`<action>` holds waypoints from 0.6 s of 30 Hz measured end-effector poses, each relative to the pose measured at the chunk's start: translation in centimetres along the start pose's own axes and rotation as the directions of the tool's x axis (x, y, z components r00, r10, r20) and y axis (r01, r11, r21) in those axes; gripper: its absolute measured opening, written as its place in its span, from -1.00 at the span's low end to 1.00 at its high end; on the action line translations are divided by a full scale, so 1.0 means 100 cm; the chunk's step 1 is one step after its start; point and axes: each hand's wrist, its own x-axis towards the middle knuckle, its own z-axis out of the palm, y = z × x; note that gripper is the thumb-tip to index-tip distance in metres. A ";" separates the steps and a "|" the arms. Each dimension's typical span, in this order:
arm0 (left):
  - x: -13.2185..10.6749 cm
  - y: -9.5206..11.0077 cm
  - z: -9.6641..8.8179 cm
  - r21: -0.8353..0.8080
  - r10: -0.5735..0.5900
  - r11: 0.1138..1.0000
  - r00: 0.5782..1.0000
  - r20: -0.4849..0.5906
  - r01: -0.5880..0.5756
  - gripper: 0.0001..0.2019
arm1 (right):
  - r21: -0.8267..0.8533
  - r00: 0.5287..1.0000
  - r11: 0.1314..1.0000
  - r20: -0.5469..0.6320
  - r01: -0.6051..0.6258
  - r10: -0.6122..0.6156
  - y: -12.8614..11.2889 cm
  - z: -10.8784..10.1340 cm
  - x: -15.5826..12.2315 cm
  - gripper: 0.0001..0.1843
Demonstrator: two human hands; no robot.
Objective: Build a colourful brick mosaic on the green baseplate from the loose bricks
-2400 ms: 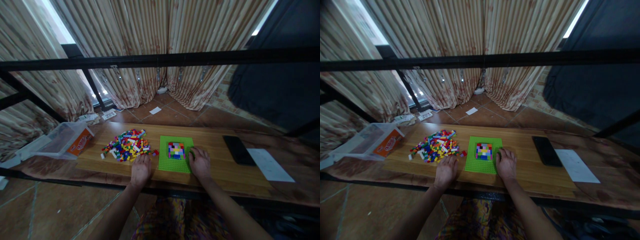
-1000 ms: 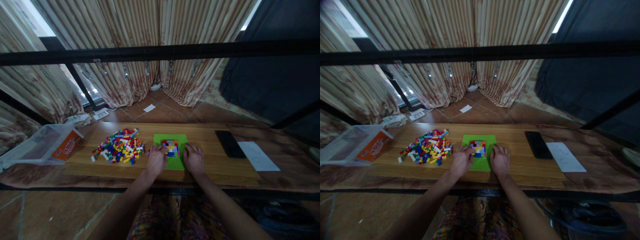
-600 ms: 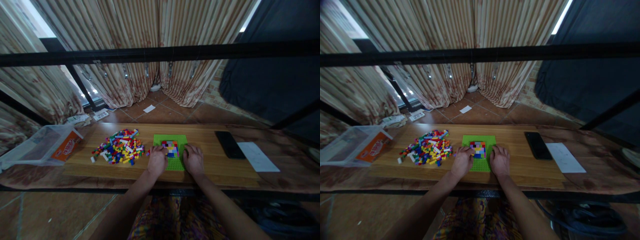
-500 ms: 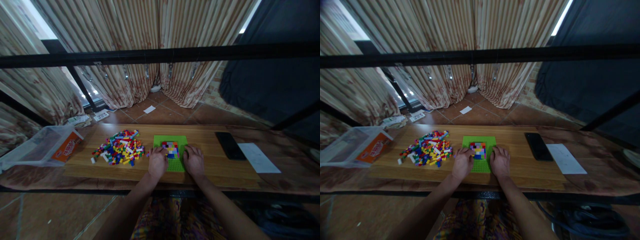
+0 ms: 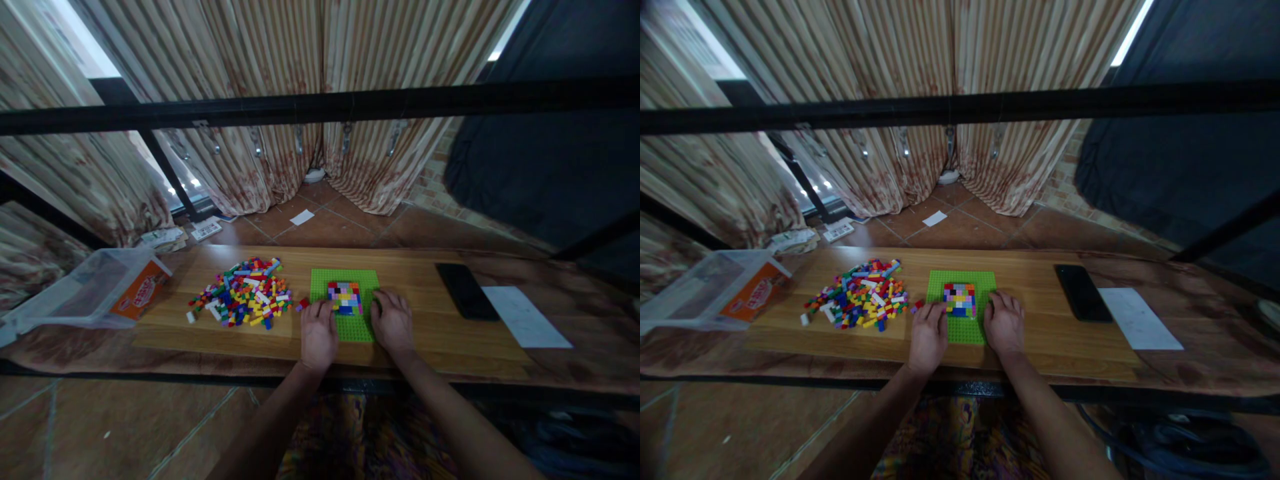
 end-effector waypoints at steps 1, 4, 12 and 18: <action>-0.004 -0.001 0.000 0.014 0.009 1.000 1.000 -0.010 -0.009 -0.67 | 0.002 1.000 1.000 -0.001 0.001 -0.001 0.000 0.000 0.000 -0.65; -0.014 0.000 -0.001 0.087 0.047 0.995 0.999 0.020 -0.049 -0.58 | 0.003 1.000 1.000 -0.006 0.001 -0.001 0.000 0.000 0.000 -0.65; -0.016 0.007 -0.003 0.271 0.020 0.960 0.988 0.154 -0.062 -0.55 | -0.010 1.000 1.000 0.012 0.004 -0.004 0.001 0.000 -0.001 -0.65; -0.016 0.010 -0.004 0.268 -0.030 0.963 0.980 0.199 -0.025 -0.54 | -0.001 1.000 1.000 0.009 0.002 -0.002 0.003 0.001 -0.002 -0.64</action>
